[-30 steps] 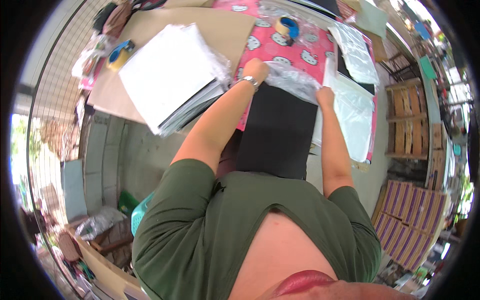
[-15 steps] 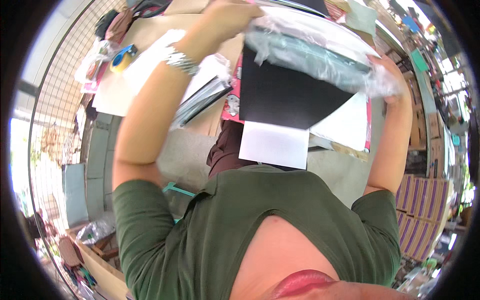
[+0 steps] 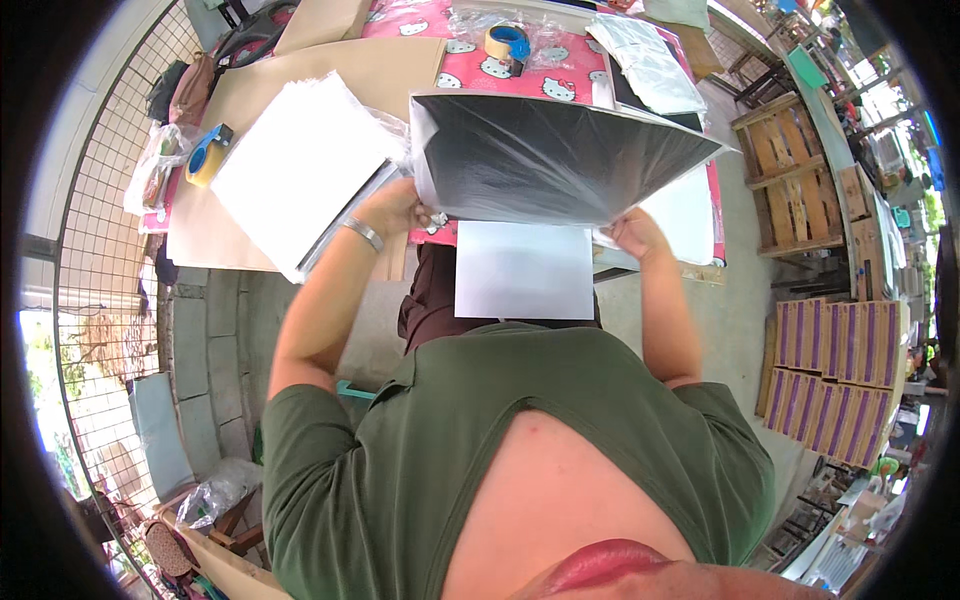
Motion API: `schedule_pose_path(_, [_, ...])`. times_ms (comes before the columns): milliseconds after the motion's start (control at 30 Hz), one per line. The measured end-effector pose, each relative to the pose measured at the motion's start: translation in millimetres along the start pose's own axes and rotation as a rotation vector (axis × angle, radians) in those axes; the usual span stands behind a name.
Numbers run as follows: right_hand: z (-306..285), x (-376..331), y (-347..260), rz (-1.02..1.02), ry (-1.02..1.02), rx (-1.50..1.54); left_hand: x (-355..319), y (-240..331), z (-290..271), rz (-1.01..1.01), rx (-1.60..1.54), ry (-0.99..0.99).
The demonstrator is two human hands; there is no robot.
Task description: The person places a black product and a white sheet into plastic bags one at a time, stacking the bagged items on a table.
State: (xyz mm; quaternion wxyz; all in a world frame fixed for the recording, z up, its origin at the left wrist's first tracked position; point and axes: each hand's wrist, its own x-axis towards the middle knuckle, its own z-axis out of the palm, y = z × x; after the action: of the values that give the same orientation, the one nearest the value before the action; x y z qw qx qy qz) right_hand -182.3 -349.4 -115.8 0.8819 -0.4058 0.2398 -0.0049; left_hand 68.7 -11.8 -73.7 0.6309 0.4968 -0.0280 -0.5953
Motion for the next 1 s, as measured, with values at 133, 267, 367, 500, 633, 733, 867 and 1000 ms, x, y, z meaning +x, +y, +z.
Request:
schedule_pose_path(133, [-4, 10, 56, -0.126, 0.206, 0.139, 37, -91, -36, 0.259, -0.140, 0.185])
schedule_pose_path(267, [-2, -34, 65, -0.310, 0.067, -1.359, 6, -155, -30, 0.667, 0.495, 0.320])
schedule_pose_path(367, [-16, -45, 99, -0.469, 0.030, -1.093, -18, -185, -14, 0.668, 0.945, 0.425])
schedule_pose_path(500, [-15, -38, 119, -0.281, 0.182, -1.010, -10, -191, -18, 0.678, 0.988, 0.499])
schedule_pose_path(633, [-4, -22, 97, -0.357, 0.099, -1.250, 23, -187, -32, 0.472, 0.766, 0.678])
schedule_pose_path(733, [-14, -19, 91, -0.355, 0.018, -1.294, 0, -159, 0, 0.485, 0.801, 0.636])
schedule_pose_path(867, [62, -44, 54, -0.312, -0.061, -1.287, -56, -131, 42, 0.592, 0.762, 0.660])
schedule_pose_path(1000, [106, -23, 33, -0.293, -0.208, -1.238, -66, -111, 18, 0.689, 0.219, 0.497])
